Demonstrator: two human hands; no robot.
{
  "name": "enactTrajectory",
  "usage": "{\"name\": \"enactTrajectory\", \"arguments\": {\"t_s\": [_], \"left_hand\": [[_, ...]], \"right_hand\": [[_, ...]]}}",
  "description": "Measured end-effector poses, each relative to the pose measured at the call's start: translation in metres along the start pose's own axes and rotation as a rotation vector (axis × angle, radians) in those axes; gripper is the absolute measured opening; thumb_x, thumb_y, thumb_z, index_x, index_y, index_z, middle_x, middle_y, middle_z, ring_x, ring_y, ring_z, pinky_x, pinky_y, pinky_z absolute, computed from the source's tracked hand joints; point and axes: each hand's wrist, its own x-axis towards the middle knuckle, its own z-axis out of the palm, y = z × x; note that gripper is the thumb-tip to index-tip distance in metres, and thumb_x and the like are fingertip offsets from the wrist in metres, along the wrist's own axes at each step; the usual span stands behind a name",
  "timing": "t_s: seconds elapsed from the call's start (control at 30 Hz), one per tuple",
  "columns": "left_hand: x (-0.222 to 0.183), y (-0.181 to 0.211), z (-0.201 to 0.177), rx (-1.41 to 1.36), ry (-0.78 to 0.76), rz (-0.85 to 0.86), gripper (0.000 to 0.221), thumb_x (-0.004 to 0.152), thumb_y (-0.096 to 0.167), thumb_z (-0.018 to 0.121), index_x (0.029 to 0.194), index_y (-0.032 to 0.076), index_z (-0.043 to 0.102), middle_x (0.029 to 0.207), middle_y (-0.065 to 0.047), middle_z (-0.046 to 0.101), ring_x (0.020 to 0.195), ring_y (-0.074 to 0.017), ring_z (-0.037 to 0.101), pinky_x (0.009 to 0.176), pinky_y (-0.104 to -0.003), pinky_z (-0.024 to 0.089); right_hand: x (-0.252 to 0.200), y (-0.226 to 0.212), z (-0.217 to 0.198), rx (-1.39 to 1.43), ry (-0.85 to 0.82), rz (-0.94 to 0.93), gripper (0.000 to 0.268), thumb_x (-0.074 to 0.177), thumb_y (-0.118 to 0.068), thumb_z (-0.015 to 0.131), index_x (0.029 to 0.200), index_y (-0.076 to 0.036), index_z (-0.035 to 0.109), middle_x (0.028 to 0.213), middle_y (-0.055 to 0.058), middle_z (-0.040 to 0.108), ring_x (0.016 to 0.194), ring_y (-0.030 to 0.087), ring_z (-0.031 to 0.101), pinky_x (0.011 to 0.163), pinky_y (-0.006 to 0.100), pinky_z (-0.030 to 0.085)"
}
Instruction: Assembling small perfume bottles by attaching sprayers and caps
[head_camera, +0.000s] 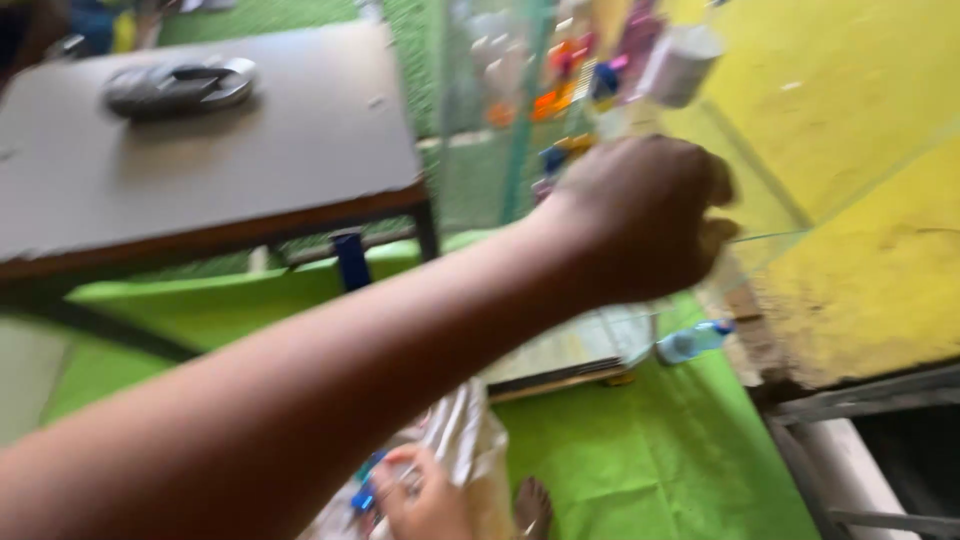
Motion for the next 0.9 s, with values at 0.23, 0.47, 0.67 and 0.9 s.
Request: {"name": "enactTrajectory", "arguments": {"t_s": [0.23,0.47,0.67,0.9], "left_hand": [[-0.253,-0.02,-0.071,-0.42,0.46,-0.095,0.011,0.097,0.017,0.065,0.096,0.009,0.073,0.091,-0.004,0.078,0.078,-0.0155,0.073,0.071,-0.028,0.061],[-0.43,-0.131,-0.003,-0.714,0.648,-1.443,0.038,0.101,0.033,0.049,0.106,0.009,0.078,0.085,-0.009,0.078,0.074,-0.0178,0.07,0.059,-0.032,0.05],[-0.483,-0.205,0.029,-0.38,0.267,-1.496,0.033,0.085,0.034,0.061,0.109,0.02,0.08,0.103,-0.001,0.08,0.096,-0.0174,0.072,0.081,-0.035,0.053],[-0.45,-0.173,0.004,-0.395,-0.135,-1.527,0.042,0.096,-0.005,0.051,0.118,0.022,0.075,0.117,0.007,0.077,0.057,-0.0048,0.053,0.046,-0.019,0.039]], "right_hand": [[-0.027,-0.033,-0.041,-0.226,0.16,0.136,0.061,0.078,-0.058,0.059,0.137,-0.043,0.056,0.118,0.005,0.076,0.112,0.039,0.068,0.092,0.048,0.052],[-0.011,0.002,-0.05,-0.167,0.63,-0.545,0.038,0.081,-0.007,0.054,0.118,-0.008,0.064,0.108,0.016,0.067,0.097,0.035,0.062,0.09,0.047,0.046],[-0.05,-0.024,-0.048,-0.412,0.894,-0.895,0.03,0.089,0.005,0.053,0.117,-0.002,0.063,0.115,0.016,0.063,0.104,0.041,0.051,0.103,0.05,0.035],[-0.064,-0.055,-0.011,-0.15,0.591,-0.772,0.034,0.097,0.006,0.059,0.125,0.001,0.042,0.123,0.026,0.071,0.108,0.032,0.071,0.092,0.037,0.054]]}}
